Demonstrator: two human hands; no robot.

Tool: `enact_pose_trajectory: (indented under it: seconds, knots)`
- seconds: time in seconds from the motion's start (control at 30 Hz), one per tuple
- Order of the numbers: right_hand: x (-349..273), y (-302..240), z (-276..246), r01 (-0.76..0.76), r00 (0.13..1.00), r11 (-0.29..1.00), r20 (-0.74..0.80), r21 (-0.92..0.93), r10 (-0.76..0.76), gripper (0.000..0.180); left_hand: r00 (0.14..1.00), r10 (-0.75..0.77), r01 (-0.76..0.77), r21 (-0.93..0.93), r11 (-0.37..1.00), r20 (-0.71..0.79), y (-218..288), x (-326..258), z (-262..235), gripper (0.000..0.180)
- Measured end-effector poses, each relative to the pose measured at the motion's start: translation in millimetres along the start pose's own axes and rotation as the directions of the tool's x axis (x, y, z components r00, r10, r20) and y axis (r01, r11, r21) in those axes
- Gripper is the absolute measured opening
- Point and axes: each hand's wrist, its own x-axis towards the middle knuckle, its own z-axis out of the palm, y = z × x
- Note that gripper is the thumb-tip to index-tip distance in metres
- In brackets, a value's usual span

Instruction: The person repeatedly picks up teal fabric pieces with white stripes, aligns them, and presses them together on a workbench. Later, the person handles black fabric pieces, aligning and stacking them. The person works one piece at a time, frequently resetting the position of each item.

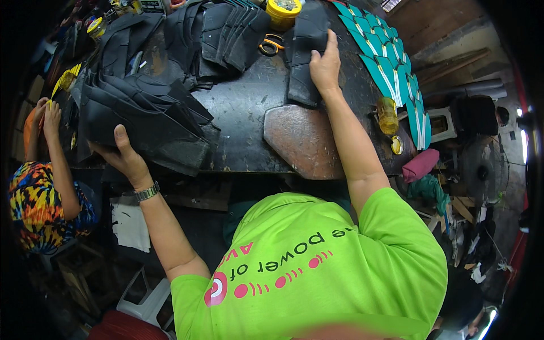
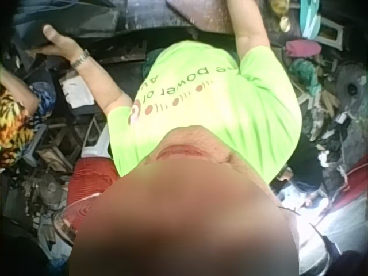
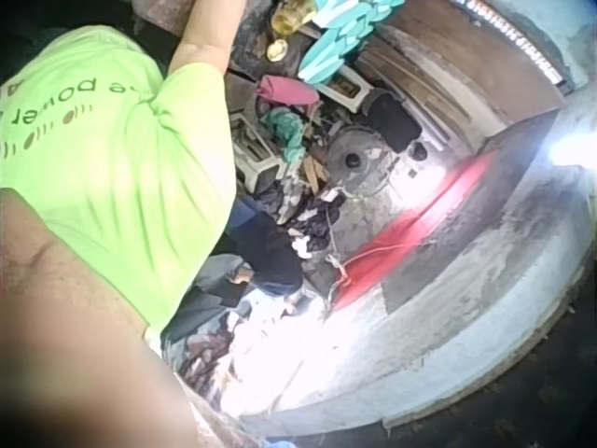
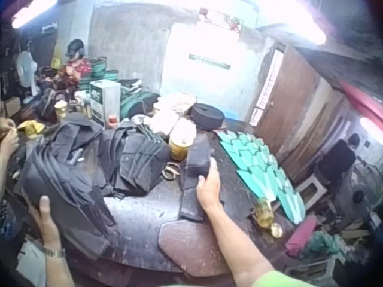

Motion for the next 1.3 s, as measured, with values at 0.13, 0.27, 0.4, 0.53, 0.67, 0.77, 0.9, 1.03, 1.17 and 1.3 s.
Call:
enact_pose_trajectory:
  seconds: [0.13,0.27,0.4,0.53,0.67,0.77,0.9,1.03,1.17,1.3]
  knots:
    - [13,28,0,-0.087,0.996,0.993,0.004,-0.075,0.088,0.084,1.0,0.003,-0.003,0.024,1.0,-0.015,0,0,0,0.073]
    - [12,41,11,0.075,0.996,0.901,0.083,-0.426,-0.043,0.089,1.0,0.01,-0.01,-0.007,1.0,0.005,-1,1,1,0.073]
    - [24,47,19,0.174,0.982,0.879,0.149,-0.444,-0.119,0.091,1.0,0.01,-0.011,0.021,1.0,0.014,1,-1,-1,0.073]
    - [36,23,12,0.171,0.985,0.902,0.08,-0.397,-0.151,0.098,1.0,0.003,-0.003,-0.005,1.0,-0.001,0,-1,2,0.074]
    - [18,-27,32,0.553,0.83,0.833,-0.075,-0.024,-0.553,0.096,1.0,0.029,-0.029,-0.004,1.0,0.002,-1,-1,2,0.071]
    - [-4,-55,68,0.149,0.948,0.913,0.208,0.381,-0.241,0.101,1.0,-0.019,0.019,-0.027,0.999,0.012,-1,-1,0,0.078]
    - [16,-70,115,-0.317,0.932,0.862,0.298,0.395,0.206,0.118,1.0,-0.019,0.019,-0.001,1.0,0.012,-2,-1,-1,0.078]
    - [36,-69,129,-0.423,0.855,0.896,0.386,0.132,0.347,0.142,1.0,0.0,0.0,-0.013,1.0,0.013,-3,0,1,0.078]
    - [43,-71,128,-0.473,0.807,0.879,0.43,0.059,0.406,0.145,1.0,-0.006,0.006,-0.008,1.0,0.019,-4,0,1,0.079]
    - [47,-68,129,-0.471,0.807,0.878,0.445,0.089,0.388,0.146,1.0,0.006,-0.006,0.01,1.0,0.018,-4,0,0,0.08]
